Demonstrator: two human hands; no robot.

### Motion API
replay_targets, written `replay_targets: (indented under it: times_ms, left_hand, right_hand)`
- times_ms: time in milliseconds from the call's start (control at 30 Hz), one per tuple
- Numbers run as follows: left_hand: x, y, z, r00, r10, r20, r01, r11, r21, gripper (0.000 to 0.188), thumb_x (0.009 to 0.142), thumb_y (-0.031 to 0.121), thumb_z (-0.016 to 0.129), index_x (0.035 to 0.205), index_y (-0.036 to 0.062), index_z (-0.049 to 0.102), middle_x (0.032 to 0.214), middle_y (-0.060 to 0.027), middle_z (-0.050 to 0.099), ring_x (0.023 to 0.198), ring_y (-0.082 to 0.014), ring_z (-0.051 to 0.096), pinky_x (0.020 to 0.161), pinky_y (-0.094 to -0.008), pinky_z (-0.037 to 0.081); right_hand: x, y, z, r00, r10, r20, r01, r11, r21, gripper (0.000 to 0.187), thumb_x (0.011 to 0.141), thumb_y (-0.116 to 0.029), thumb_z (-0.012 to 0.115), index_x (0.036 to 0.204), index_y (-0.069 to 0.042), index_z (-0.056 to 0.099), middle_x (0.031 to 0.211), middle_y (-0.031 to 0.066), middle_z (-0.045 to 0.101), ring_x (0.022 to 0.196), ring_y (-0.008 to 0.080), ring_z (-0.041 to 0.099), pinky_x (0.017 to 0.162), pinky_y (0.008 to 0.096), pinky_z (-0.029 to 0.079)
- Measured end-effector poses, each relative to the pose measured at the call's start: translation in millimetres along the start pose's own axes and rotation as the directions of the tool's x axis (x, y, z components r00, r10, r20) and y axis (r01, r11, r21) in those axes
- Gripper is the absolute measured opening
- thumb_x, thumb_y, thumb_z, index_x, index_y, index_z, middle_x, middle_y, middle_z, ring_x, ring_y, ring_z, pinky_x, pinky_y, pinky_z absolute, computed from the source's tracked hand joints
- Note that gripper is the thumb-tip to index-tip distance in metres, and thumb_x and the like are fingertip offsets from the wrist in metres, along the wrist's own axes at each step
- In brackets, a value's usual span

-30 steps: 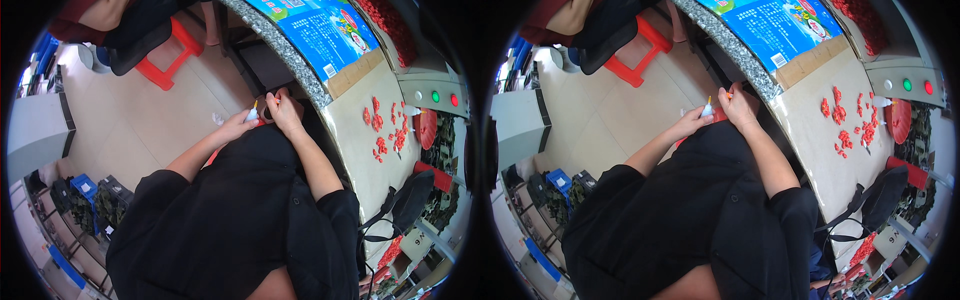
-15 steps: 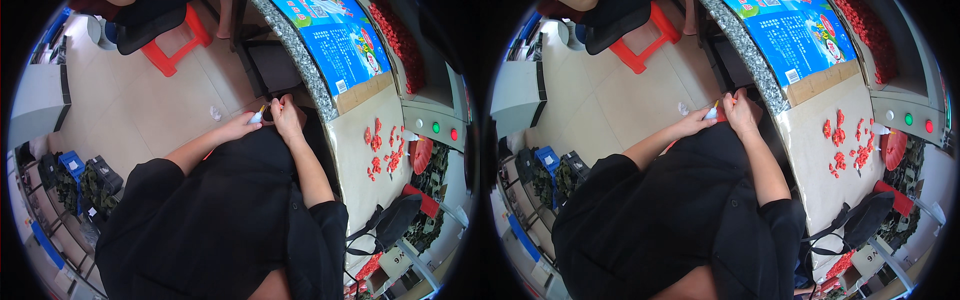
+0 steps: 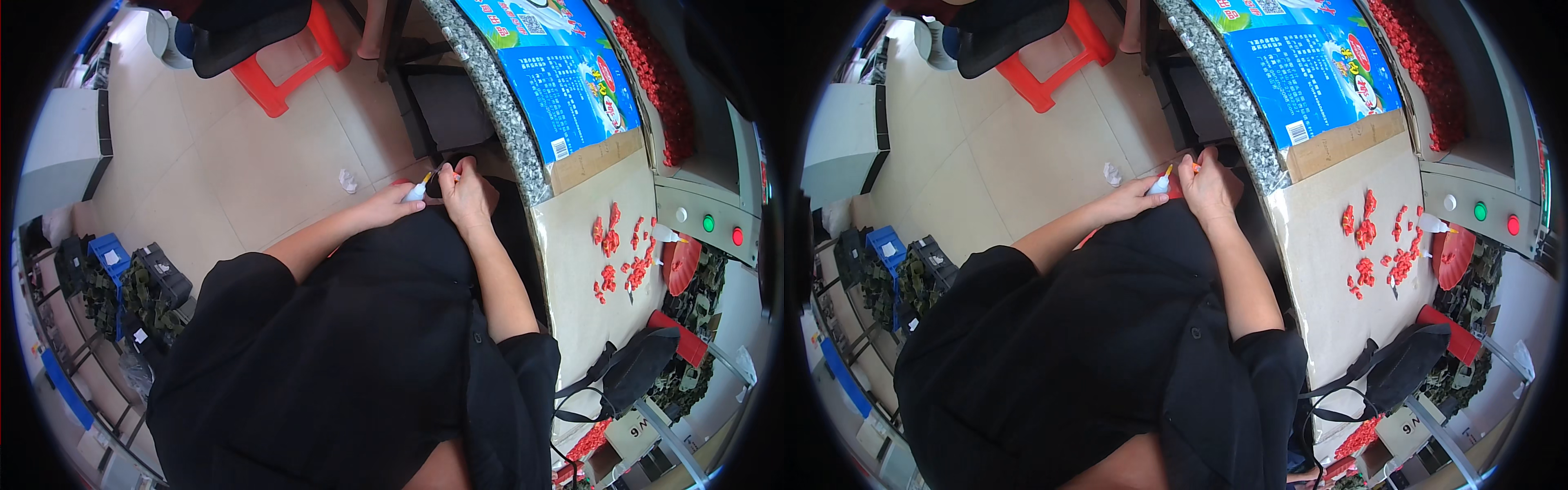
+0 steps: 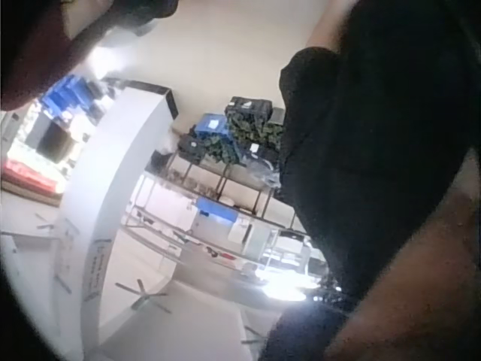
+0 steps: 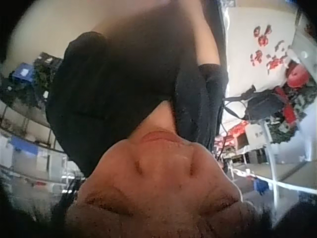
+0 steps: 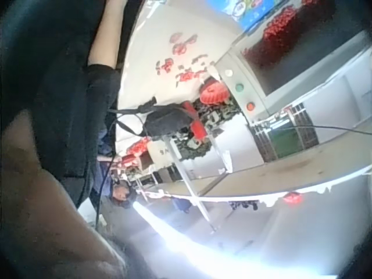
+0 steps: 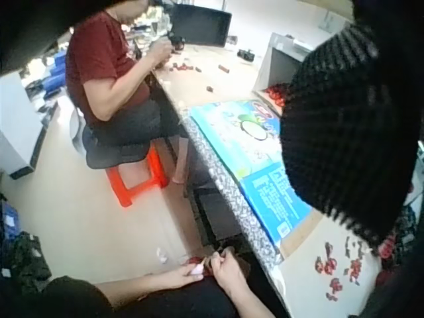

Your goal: The person applies glue to small red toy parts with a glue bottle, then assembles them by hand at a workbench.

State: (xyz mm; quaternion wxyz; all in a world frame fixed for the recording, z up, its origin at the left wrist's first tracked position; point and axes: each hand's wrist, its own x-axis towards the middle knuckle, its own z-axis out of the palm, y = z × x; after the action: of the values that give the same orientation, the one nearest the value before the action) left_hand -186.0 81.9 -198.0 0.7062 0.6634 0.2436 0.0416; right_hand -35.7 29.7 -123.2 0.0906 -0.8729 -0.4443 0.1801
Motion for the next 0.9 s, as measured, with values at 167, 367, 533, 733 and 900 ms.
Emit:
replay_targets:
  times_ms: [167,367,533,733,900]
  left_hand:
    - [-1.0,6.2,-0.3,1.0,-0.011,0.014,0.01,1.0,0.01,0.03,0.085,0.029,0.05,0.096,0.0008,0.051,0.085,-0.0095,0.053,0.082,-0.0177,0.051,0.072,-0.0303,0.04]
    - [-0.5,0.6,1.8,1.0,0.014,0.001,-0.014,0.999,-0.029,0.031,0.085,0.029,0.05,0.096,0.001,0.052,0.086,-0.0093,0.053,0.082,-0.0177,0.051,0.072,-0.0305,0.041]
    - [-0.9,-1.1,1.9,1.0,0.021,0.004,-0.02,0.999,-0.028,0.031,0.085,0.03,0.05,0.097,0.0009,0.052,0.086,-0.0095,0.052,0.082,-0.0178,0.051,0.072,-0.0304,0.04]
    - [-1.2,0.6,1.0,1.0,0.007,0.008,-0.007,1.0,-0.013,0.032,0.085,0.03,0.049,0.098,0.0009,0.051,0.088,-0.0098,0.052,0.084,-0.0179,0.051,0.072,-0.0301,0.04]
    - [-0.4,-3.8,1.1,1.0,0.017,-0.007,-0.017,1.0,0.006,0.033,0.084,0.031,0.05,0.097,0.0011,0.051,0.088,-0.0099,0.052,0.084,-0.0184,0.051,0.073,-0.0302,0.04]
  right_hand:
    - [-0.3,-0.1,-1.2,1.0,0.003,0.015,-0.003,1.0,-0.013,0.031,0.08,-0.039,0.043,0.081,-0.008,0.046,0.07,0.0128,0.06,0.067,0.0326,0.058,0.061,0.0414,0.044]
    - [-0.3,0.9,0.7,1.0,0.004,0.005,-0.004,1.0,-0.029,0.032,0.08,-0.039,0.043,0.081,-0.008,0.046,0.071,0.0133,0.06,0.067,0.0328,0.058,0.06,0.0416,0.044]
    - [-0.4,2.6,2.0,0.999,-0.028,-0.032,0.028,1.0,-0.009,0.033,0.079,-0.04,0.043,0.08,-0.008,0.047,0.065,0.0136,0.059,0.063,0.032,0.059,0.057,0.0419,0.046]
    - [0.0,3.3,3.7,0.999,-0.038,-0.028,0.038,0.999,-0.01,0.033,0.079,-0.04,0.043,0.08,-0.008,0.047,0.064,0.0134,0.059,0.062,0.0315,0.059,0.056,0.0414,0.046]
    - [-0.2,2.0,4.5,0.999,-0.041,-0.035,0.04,0.999,-0.019,0.032,0.078,-0.04,0.043,0.08,-0.008,0.047,0.064,0.0132,0.059,0.062,0.0312,0.06,0.056,0.0415,0.046]
